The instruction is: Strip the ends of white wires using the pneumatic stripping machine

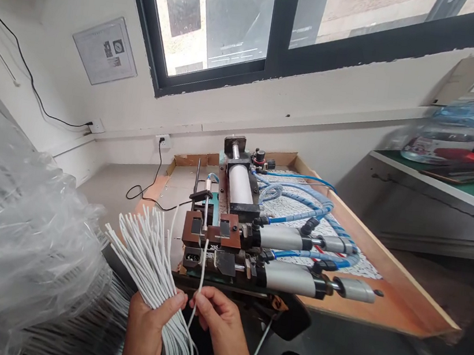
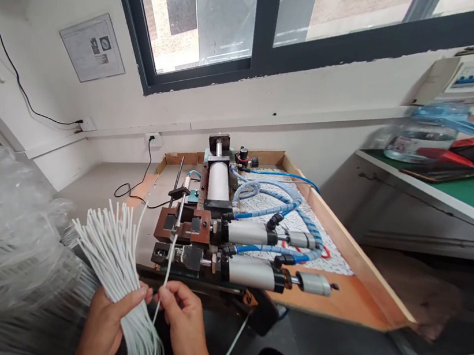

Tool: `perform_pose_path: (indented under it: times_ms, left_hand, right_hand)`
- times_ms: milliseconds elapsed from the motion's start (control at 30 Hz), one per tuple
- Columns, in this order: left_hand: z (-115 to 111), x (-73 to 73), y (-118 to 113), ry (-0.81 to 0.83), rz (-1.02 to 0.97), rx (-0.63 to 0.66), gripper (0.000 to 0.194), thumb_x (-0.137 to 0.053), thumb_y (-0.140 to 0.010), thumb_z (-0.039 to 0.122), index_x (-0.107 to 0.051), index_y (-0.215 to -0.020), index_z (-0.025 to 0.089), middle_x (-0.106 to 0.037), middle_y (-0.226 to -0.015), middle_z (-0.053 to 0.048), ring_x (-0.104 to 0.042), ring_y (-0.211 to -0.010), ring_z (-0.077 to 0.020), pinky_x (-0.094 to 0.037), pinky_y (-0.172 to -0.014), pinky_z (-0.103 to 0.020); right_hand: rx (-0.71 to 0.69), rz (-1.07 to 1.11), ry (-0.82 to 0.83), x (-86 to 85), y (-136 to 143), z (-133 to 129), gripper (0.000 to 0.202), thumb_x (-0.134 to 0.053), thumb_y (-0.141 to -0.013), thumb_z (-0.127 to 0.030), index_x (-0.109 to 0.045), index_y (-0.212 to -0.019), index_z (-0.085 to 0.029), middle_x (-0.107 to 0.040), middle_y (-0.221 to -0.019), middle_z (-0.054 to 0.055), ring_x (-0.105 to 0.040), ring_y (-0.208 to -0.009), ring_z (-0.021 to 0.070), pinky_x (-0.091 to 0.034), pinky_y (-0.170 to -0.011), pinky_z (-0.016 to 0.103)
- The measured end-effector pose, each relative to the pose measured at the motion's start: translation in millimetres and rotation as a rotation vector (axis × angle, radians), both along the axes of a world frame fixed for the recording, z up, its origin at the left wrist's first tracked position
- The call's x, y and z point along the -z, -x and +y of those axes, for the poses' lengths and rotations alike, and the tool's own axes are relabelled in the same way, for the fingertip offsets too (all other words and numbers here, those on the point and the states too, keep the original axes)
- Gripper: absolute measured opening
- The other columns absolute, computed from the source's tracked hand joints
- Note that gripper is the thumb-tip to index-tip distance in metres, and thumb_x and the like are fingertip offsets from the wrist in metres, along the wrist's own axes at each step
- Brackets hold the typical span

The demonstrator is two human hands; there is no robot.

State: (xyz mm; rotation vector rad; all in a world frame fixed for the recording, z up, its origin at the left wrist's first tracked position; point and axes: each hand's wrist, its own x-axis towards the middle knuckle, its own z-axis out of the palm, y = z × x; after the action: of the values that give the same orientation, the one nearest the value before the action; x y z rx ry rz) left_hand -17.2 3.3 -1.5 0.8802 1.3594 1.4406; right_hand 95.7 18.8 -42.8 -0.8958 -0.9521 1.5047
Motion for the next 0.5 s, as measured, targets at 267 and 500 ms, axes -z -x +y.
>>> perform_pose_path:
  times_ms: [267,500]
  left_hand:
    - [1.7,-5.3,-5.5,0.087,-0.185,-0.014,0.017,-0.069,-0.056,0.020,-0.065,-0.069,0.010,-0.068,-0.062,-0.006,-0.064,-0.061,-0.0206,-0.049,-0.062,-0.031]
    - [0.7,-5.0,-8.5,0.070,-0.178,-0.062,0.016,-0.070,-0.054,0.019,-0.061,-0.066,0.013,-0.064,-0.053,0.000,-0.061,-0.051,-0.0170,-0.048,-0.052,-0.027]
  right_hand:
    - [-0.010,0.249,0.208,-9.4,-5.1,9.8,0.027,-0.063,-0.063,-0.039,-0.055,-0.058,-0.014,-0.049,-0.053,-0.002,-0.034,-0.045,0.0068,-0.025,-0.045,0.020]
    - [-0.039,0.302,0.273,-16.1,-5.9,12.6,0.028,-0.065,-0.061,-0.036,-0.052,-0.054,-0.013,-0.044,-0.050,-0.003,-0.031,-0.043,0.0056,-0.022,-0.043,0.019]
